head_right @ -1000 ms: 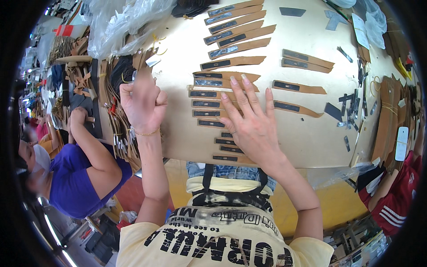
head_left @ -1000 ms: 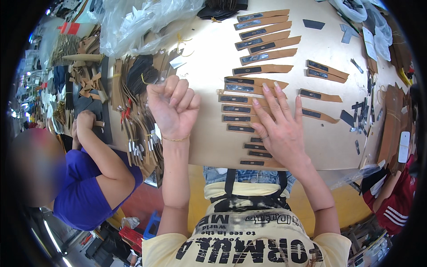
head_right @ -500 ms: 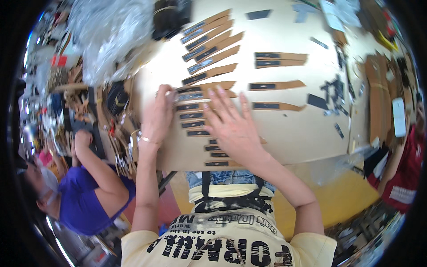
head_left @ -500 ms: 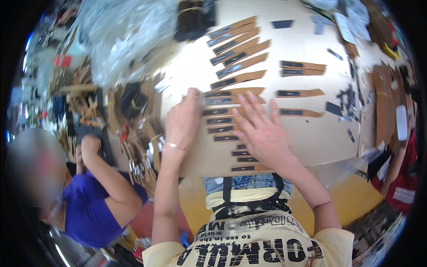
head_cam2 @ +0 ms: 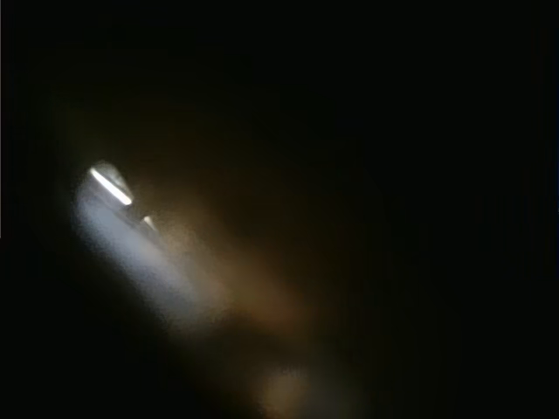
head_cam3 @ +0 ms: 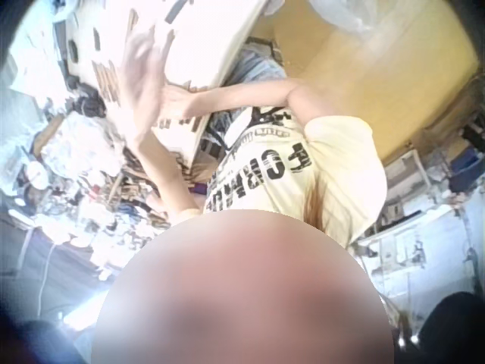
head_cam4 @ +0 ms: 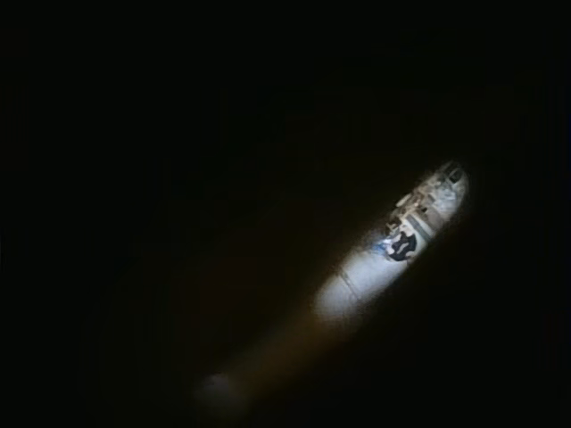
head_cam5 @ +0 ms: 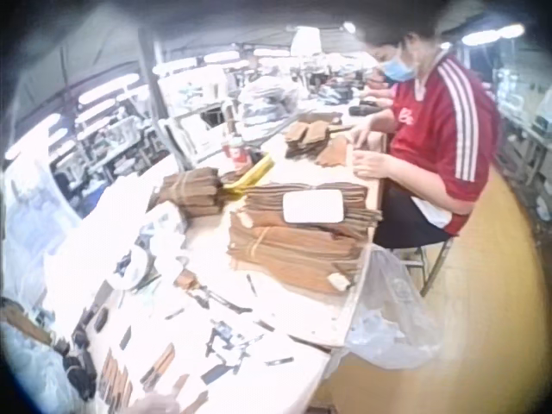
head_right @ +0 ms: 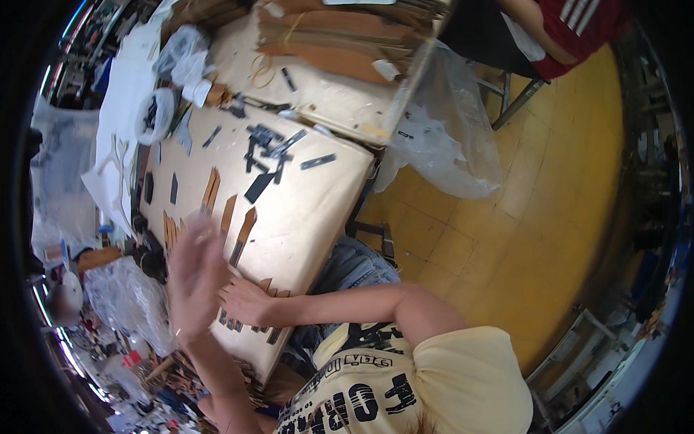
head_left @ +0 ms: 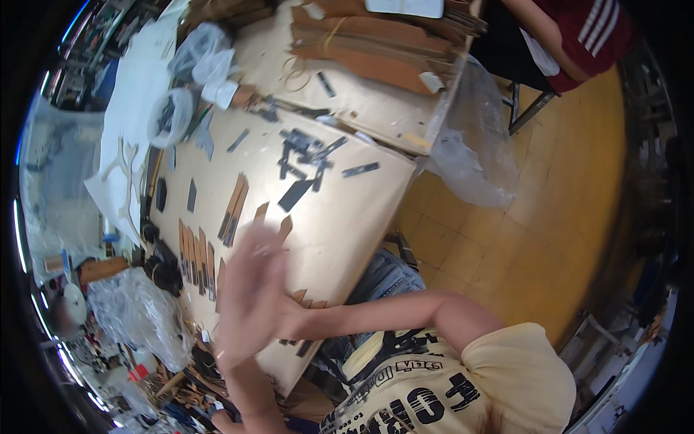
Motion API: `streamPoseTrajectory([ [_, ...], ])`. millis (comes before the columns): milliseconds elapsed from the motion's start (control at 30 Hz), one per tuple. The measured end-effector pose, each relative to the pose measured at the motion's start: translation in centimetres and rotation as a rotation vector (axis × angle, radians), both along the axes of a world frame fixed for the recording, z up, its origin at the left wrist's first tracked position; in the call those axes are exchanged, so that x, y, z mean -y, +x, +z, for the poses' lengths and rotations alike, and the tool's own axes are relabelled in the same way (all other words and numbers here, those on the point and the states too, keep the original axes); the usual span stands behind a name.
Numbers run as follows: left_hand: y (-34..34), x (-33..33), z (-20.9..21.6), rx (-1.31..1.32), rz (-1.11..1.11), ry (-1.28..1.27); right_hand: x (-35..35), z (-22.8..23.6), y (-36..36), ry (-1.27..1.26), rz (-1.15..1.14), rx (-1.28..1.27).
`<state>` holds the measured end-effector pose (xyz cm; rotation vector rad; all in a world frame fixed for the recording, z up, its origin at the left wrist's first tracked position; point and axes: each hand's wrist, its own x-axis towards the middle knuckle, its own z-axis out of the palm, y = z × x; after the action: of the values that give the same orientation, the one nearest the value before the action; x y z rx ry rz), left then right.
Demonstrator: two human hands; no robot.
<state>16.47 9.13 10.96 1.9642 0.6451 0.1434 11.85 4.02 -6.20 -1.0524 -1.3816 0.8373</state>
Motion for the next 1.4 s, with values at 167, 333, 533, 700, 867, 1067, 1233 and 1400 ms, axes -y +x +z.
streamPoseTrajectory([
  [167,22.0,9.9,-9.1,0.083,-0.602,0.260,-1.2,-1.4,-1.2,0.210,-0.524,1.119],
  [333,31.2,15.2,-26.4,-0.271,-0.628,1.044,0.5,-1.3,-0.9,0.224,-0.437,1.192],
  [533,29.2,16.8,-38.1,-0.136,0.027,0.800,0.3,0.6,-1.5,0.063,-0.201,1.340],
  [700,29.6,16.9,-34.5,-0.037,-0.050,0.736,-0.6,2.1,0.0,0.010,0.098,0.997],
  [867,26.7,16.6,-23.0,0.387,-0.286,0.608,-0.5,2.1,0.8,0.030,0.045,0.901],
  [1067,11.3,11.0,-9.8,0.604,-0.342,0.555,-0.3,2.4,1.2,-0.058,0.105,0.905],
  [1233,-10.4,1.7,-5.6,0.105,0.454,0.540,-0.5,3.7,2.5,-0.119,0.122,0.438],
  [1400,-19.5,0.9,-8.5,-0.130,0.736,0.690,-1.6,5.2,2.5,-0.088,0.129,0.958],
])
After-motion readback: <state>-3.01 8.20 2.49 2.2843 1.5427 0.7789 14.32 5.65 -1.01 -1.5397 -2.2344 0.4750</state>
